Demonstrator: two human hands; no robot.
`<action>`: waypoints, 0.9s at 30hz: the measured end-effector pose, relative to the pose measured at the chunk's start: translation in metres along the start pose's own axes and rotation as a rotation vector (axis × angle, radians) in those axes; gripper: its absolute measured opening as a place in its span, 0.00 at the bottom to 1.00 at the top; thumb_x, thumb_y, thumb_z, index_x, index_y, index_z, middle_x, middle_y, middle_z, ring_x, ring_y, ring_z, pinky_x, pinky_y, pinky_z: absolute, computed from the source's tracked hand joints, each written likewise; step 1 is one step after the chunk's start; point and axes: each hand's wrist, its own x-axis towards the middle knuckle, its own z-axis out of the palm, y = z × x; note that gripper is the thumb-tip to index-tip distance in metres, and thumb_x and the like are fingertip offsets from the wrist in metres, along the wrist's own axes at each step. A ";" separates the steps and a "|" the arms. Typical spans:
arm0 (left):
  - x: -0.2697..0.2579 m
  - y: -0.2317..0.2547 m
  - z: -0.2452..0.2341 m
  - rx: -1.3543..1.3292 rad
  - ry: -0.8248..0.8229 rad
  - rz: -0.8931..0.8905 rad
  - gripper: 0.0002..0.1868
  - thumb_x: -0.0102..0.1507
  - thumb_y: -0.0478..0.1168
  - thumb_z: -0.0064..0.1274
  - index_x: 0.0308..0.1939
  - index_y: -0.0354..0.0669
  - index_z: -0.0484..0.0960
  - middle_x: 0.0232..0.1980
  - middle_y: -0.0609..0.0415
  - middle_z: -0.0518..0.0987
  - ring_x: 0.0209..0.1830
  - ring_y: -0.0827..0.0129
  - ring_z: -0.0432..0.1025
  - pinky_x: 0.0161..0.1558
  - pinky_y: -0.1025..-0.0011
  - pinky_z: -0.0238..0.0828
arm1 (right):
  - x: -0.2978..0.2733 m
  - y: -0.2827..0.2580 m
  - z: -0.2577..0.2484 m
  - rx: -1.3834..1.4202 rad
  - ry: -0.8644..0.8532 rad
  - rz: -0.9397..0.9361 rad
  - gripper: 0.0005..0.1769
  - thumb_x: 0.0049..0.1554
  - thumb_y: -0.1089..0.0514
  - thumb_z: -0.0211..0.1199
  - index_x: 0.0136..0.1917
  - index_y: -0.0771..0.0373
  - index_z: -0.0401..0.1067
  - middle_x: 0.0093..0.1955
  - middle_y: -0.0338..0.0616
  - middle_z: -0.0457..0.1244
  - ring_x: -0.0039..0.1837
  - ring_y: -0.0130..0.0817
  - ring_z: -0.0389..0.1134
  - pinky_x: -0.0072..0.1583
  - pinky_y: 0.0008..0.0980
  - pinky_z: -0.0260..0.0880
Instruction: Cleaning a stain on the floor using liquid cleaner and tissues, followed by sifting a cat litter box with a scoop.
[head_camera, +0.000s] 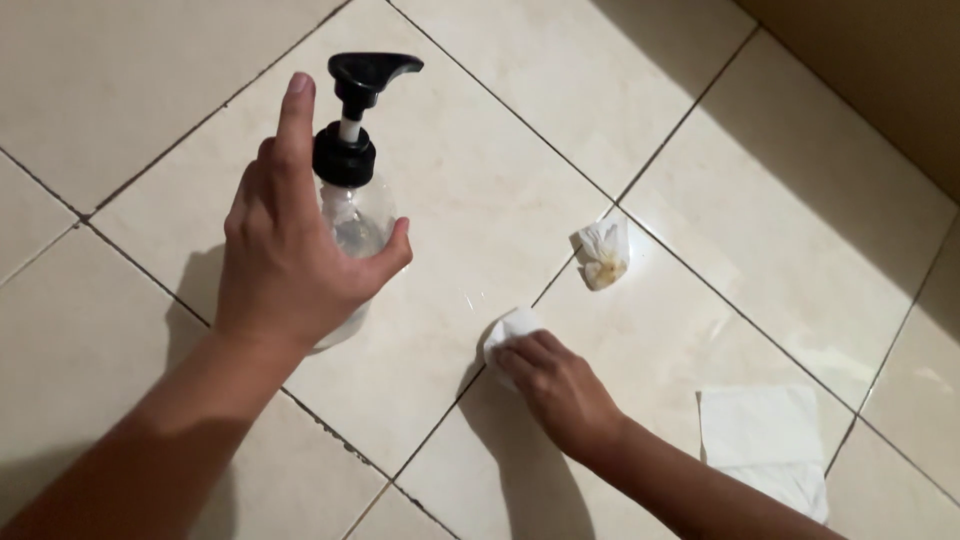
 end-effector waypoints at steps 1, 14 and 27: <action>-0.004 -0.002 0.002 -0.006 -0.003 0.004 0.60 0.55 0.45 0.71 0.78 0.36 0.42 0.68 0.33 0.70 0.55 0.46 0.72 0.61 0.56 0.73 | -0.010 -0.001 0.006 0.001 0.001 0.007 0.23 0.51 0.69 0.60 0.61 0.68 0.75 0.62 0.52 0.68 0.62 0.50 0.67 0.57 0.41 0.75; -0.004 -0.003 0.009 -0.035 -0.116 -0.091 0.61 0.60 0.48 0.71 0.81 0.37 0.39 0.68 0.33 0.69 0.62 0.42 0.72 0.67 0.54 0.71 | -0.039 -0.003 0.015 -0.041 0.054 -0.026 0.23 0.49 0.69 0.62 0.59 0.71 0.74 0.59 0.53 0.67 0.60 0.51 0.67 0.54 0.42 0.75; -0.008 -0.006 0.011 -0.014 -0.064 -0.047 0.62 0.59 0.48 0.71 0.81 0.37 0.40 0.77 0.33 0.64 0.62 0.43 0.71 0.65 0.55 0.73 | -0.010 0.011 0.024 -0.050 0.142 -0.022 0.20 0.51 0.68 0.62 0.58 0.69 0.75 0.57 0.53 0.69 0.58 0.50 0.67 0.53 0.42 0.76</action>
